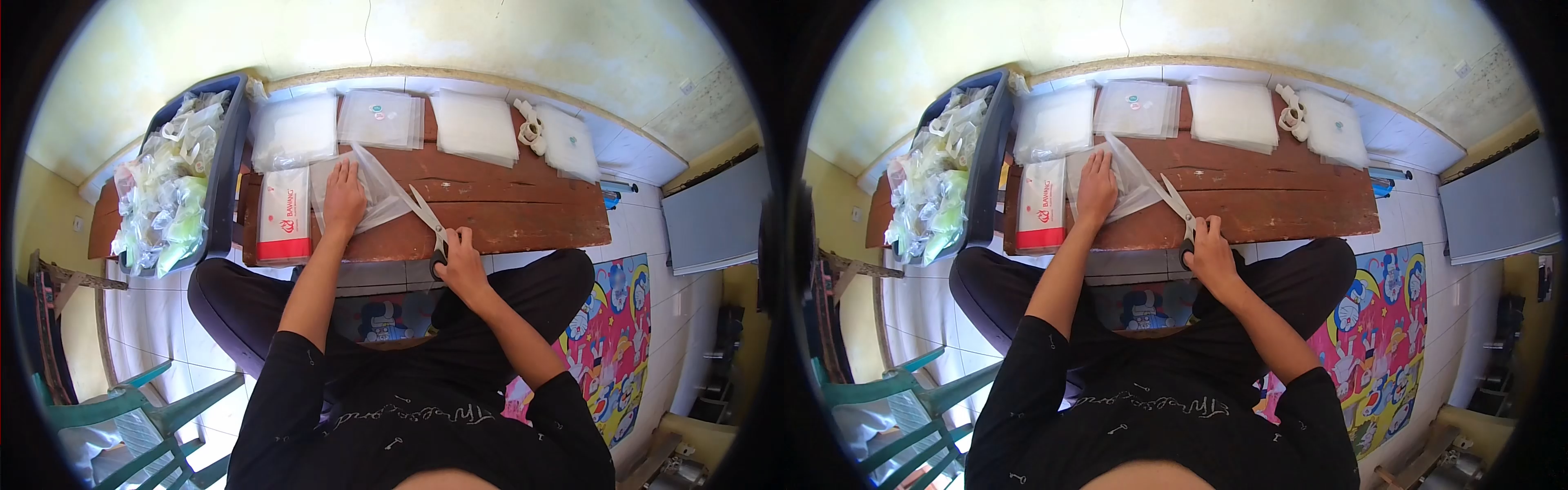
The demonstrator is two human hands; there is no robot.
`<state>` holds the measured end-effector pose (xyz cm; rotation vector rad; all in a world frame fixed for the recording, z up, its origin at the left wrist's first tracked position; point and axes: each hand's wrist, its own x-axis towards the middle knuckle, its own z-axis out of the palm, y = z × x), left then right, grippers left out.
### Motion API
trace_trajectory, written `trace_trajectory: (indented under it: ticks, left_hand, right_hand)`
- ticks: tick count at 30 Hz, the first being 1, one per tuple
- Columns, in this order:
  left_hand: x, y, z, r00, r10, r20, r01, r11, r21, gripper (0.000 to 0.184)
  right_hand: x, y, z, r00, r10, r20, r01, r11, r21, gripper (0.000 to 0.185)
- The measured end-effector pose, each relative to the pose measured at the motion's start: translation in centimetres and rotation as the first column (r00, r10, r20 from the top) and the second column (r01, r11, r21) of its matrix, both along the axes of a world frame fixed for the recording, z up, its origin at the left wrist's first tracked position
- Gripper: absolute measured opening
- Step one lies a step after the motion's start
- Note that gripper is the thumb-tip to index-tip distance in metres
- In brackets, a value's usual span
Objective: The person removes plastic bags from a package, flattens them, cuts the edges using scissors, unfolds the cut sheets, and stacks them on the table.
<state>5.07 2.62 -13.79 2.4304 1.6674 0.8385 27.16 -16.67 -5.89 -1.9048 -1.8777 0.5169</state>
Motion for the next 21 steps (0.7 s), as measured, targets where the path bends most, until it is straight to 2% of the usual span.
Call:
trace_trajectory:
  ticks: [9, 14, 21]
  left_hand:
    - [0.0, -0.2, 0.3, 1.000, -0.001, -0.005, 0.001, 1.000, -0.002, 0.045]
    - [0.1, -0.3, 0.5, 1.000, 0.003, 0.012, -0.003, 1.000, -0.013, 0.044]
    - [0.3, -0.4, 1.0, 0.999, 0.024, 0.021, -0.023, 0.998, -0.065, 0.062]
  right_hand:
    - [0.7, 0.5, -0.2, 1.000, 0.025, 0.009, -0.025, 0.999, -0.021, 0.056]
    - [0.3, 0.7, -0.2, 0.999, 0.044, -0.006, -0.043, 0.999, 0.024, 0.056]
    - [0.6, 0.6, -0.7, 0.999, 0.035, -0.022, -0.035, 0.999, 0.012, 0.058]
